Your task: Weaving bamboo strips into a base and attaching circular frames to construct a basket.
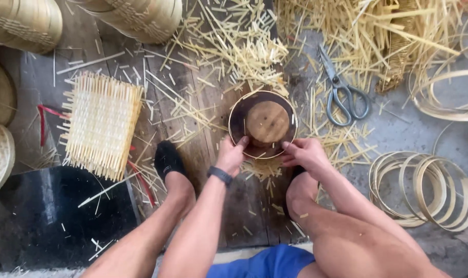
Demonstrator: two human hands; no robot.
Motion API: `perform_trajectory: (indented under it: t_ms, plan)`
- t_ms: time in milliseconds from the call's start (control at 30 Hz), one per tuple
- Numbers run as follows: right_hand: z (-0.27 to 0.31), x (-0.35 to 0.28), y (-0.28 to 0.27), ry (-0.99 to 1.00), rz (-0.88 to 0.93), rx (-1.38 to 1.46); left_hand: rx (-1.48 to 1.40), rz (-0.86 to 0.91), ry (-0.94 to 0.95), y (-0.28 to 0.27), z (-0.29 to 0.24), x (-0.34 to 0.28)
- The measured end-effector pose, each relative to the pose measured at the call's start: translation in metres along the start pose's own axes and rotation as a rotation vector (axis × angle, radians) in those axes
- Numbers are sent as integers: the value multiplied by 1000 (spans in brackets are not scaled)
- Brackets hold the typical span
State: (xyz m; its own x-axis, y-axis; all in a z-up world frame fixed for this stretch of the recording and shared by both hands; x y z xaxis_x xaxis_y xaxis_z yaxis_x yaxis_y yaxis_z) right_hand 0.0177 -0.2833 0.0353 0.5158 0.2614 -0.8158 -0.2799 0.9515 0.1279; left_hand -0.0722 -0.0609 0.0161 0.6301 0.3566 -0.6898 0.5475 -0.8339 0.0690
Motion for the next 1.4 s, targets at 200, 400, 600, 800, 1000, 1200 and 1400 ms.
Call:
perform_trajectory:
  t_ms: [200, 400, 600, 800, 1000, 1200, 1400]
  plan:
    - [74, -46, 20, -326, 29, -304, 478, 88, 375, 33, -109, -64]
    - [71, -40, 42, -459, -35, -390, 568, -26, 665, 61, -111, -59]
    - [83, -41, 35, -413, -84, -361, 598, -38, 691, 69, -130, -59]
    - [60, -24, -17, -326, 152, 135, 573, -200, 412, 17, -91, -2]
    - [99, -40, -63, -489, -40, 45, 474, -291, 132, -52, -54, 55]
    - [62, 12, -112, -511, -599, -827, 611, -424, 408, -42, -73, 45]
    - [36, 21, -120, -391, -711, -1018, 1132, -180, 1005, 55, -58, -30]
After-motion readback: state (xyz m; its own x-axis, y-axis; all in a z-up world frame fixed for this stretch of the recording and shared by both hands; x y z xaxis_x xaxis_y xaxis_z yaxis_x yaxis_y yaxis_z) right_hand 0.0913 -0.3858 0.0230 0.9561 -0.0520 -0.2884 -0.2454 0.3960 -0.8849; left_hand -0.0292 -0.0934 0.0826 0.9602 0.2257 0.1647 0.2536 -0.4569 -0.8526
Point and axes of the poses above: each hand's wrist, its own x-axis towards the middle knuckle, its own y-axis out of the palm, z = x × y, the point moved 4 cm from there along x, towards the middle knuckle, and after that the axes turned 5 degrees about x, right-handed, at the moved point
